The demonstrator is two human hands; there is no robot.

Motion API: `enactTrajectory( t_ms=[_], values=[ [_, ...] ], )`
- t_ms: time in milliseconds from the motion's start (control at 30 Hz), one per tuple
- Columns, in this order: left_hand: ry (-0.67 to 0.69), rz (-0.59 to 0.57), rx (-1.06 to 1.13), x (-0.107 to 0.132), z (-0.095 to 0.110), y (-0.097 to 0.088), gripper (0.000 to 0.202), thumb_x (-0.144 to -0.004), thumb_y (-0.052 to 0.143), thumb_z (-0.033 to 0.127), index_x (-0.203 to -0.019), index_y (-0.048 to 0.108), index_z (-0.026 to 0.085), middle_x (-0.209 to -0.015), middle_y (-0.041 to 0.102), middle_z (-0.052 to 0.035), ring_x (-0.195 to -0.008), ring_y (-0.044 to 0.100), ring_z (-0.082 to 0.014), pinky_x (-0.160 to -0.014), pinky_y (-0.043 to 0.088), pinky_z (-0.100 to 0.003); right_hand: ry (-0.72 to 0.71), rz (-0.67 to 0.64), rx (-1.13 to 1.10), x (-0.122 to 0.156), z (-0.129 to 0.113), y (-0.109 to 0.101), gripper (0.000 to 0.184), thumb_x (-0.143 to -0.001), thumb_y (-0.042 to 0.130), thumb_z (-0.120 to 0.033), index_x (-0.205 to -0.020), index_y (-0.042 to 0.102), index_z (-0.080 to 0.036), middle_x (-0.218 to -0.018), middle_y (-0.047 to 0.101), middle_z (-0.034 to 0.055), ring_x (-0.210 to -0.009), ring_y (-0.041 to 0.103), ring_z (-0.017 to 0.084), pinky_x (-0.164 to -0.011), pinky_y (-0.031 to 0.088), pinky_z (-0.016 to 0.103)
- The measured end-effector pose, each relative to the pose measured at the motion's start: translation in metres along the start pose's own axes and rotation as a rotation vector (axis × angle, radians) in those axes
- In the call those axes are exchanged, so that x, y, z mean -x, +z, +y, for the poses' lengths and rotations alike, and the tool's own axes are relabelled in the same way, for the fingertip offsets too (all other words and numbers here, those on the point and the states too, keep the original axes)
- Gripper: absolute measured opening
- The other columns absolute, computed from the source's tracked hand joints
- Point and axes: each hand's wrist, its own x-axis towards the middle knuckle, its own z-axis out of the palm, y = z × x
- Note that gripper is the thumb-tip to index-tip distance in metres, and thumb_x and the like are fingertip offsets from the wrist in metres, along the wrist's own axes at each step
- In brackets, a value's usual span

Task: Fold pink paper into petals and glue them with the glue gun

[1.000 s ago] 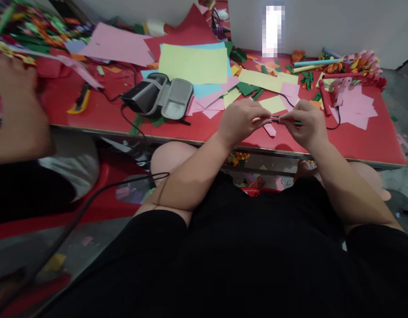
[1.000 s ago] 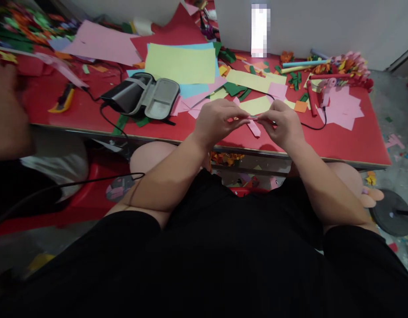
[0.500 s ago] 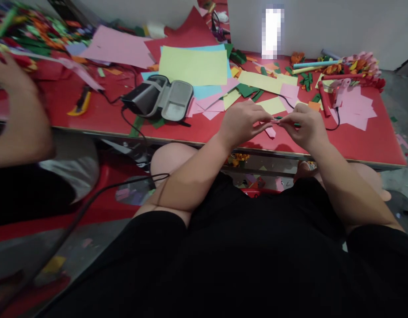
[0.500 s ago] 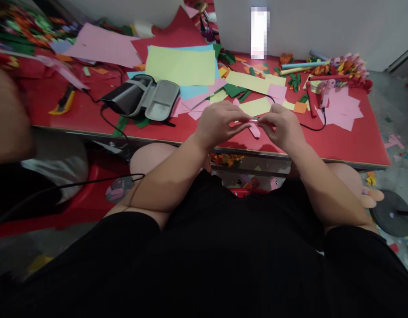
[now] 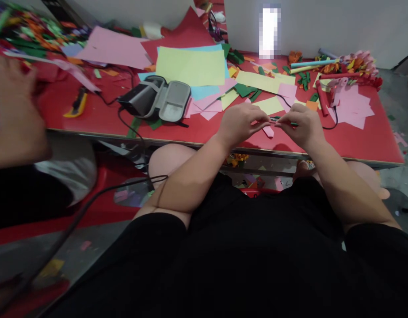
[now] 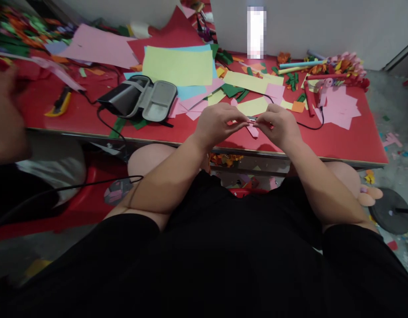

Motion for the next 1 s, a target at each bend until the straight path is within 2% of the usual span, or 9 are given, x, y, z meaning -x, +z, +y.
enactTrajectory(
  t_ms=[200, 300, 400, 567, 700, 733, 867, 933, 1000],
  values=[
    [-0.001, -0.041, -0.006, -0.001, -0.008, -0.012, 0.033, -0.121, 0.075, 0.057, -0.115, 0.096, 0.032, -0.107, 0.094, -0.0061, -0.102, 0.082, -0.0268, -0.089, 0.058, -0.042, -0.007, -0.024, -0.019, -0.002, 0.003, -0.011, 0.01, -0.106, 0.097, -0.039, -0.102, 0.094, -0.031, -0.095, 0.08, 0.0039, -0.082, 0.071, 0.024, -0.077, 0.06, 0.042],
    [-0.026, -0.043, -0.028, -0.002, -0.004, -0.015, 0.032, -0.121, 0.075, 0.056, -0.116, 0.097, 0.033, -0.108, 0.095, -0.0067, -0.104, 0.083, -0.0278, -0.09, 0.058, -0.043, 0.011, -0.001, -0.015, -0.004, 0.001, -0.016, 0.01, -0.106, 0.098, -0.041, -0.102, 0.097, -0.032, -0.09, 0.082, 0.0024, -0.079, 0.071, 0.023, -0.076, 0.059, 0.04],
    [-0.064, -0.059, -0.033, -0.001, 0.004, -0.013, 0.034, -0.122, 0.074, 0.057, -0.121, 0.096, 0.031, -0.112, 0.095, -0.0076, -0.11, 0.084, -0.0285, -0.094, 0.059, -0.042, 0.038, -0.039, -0.045, -0.004, -0.002, -0.018, 0.012, -0.107, 0.095, -0.044, -0.103, 0.1, -0.034, -0.09, 0.085, 0.0024, -0.078, 0.071, 0.023, -0.076, 0.058, 0.039],
    [-0.09, -0.177, 0.035, 0.001, 0.016, 0.0, 0.031, -0.122, 0.074, 0.054, -0.124, 0.096, 0.032, -0.123, 0.096, -0.0057, -0.113, 0.085, -0.0272, -0.089, 0.056, -0.04, 0.046, -0.11, -0.078, -0.001, -0.002, -0.007, 0.007, -0.103, 0.094, -0.034, -0.1, 0.099, -0.029, -0.093, 0.085, 0.0052, -0.082, 0.073, 0.024, -0.076, 0.057, 0.041],
    [-0.228, -0.208, 0.115, 0.0, 0.015, 0.003, 0.023, -0.117, 0.08, 0.048, -0.117, 0.095, 0.032, -0.115, 0.097, -0.0039, -0.101, 0.084, -0.0242, -0.082, 0.054, -0.038, 0.051, -0.114, -0.101, 0.001, 0.003, 0.005, 0.004, -0.105, 0.091, -0.03, -0.103, 0.095, -0.028, -0.099, 0.084, 0.0067, -0.089, 0.077, 0.027, -0.082, 0.061, 0.044],
    [-0.267, -0.201, 0.146, 0.0, 0.014, 0.002, 0.021, -0.115, 0.082, 0.048, -0.115, 0.095, 0.031, -0.112, 0.096, -0.0039, -0.098, 0.084, -0.0236, -0.082, 0.054, -0.038, 0.065, -0.095, -0.12, 0.001, 0.004, 0.008, 0.005, -0.105, 0.091, -0.031, -0.108, 0.094, -0.028, -0.104, 0.085, 0.0072, -0.093, 0.078, 0.028, -0.086, 0.063, 0.045],
    [-0.374, -0.103, 0.233, -0.003, 0.001, -0.01, 0.023, -0.111, 0.084, 0.047, -0.115, 0.093, 0.026, -0.108, 0.094, -0.0071, -0.096, 0.081, -0.0232, -0.084, 0.058, -0.037, 0.215, 0.023, -0.192, 0.003, 0.01, 0.024, 0.038, -0.101, 0.096, -0.036, -0.136, 0.086, -0.027, -0.12, 0.086, 0.0094, -0.092, 0.079, 0.026, -0.088, 0.067, 0.045],
    [-0.41, -0.027, 0.22, -0.003, -0.014, -0.016, 0.026, -0.109, 0.085, 0.049, -0.117, 0.092, 0.025, -0.11, 0.094, -0.0084, -0.096, 0.079, -0.0236, -0.085, 0.059, -0.038, 0.293, -0.015, -0.173, 0.004, 0.012, 0.034, 0.035, -0.102, 0.093, -0.035, -0.135, 0.084, -0.025, -0.118, 0.086, 0.0102, -0.09, 0.078, 0.026, -0.086, 0.067, 0.044],
    [-0.454, 0.004, 0.167, -0.001, -0.036, -0.022, 0.028, -0.106, 0.087, 0.053, -0.117, 0.091, 0.027, -0.111, 0.093, -0.0094, -0.095, 0.076, -0.0251, -0.082, 0.057, -0.039, 0.338, -0.116, -0.097, 0.006, 0.011, 0.044, 0.028, -0.105, 0.089, -0.034, -0.13, 0.084, -0.024, -0.121, 0.086, 0.012, -0.094, 0.079, 0.028, -0.086, 0.066, 0.045]
  ],
)
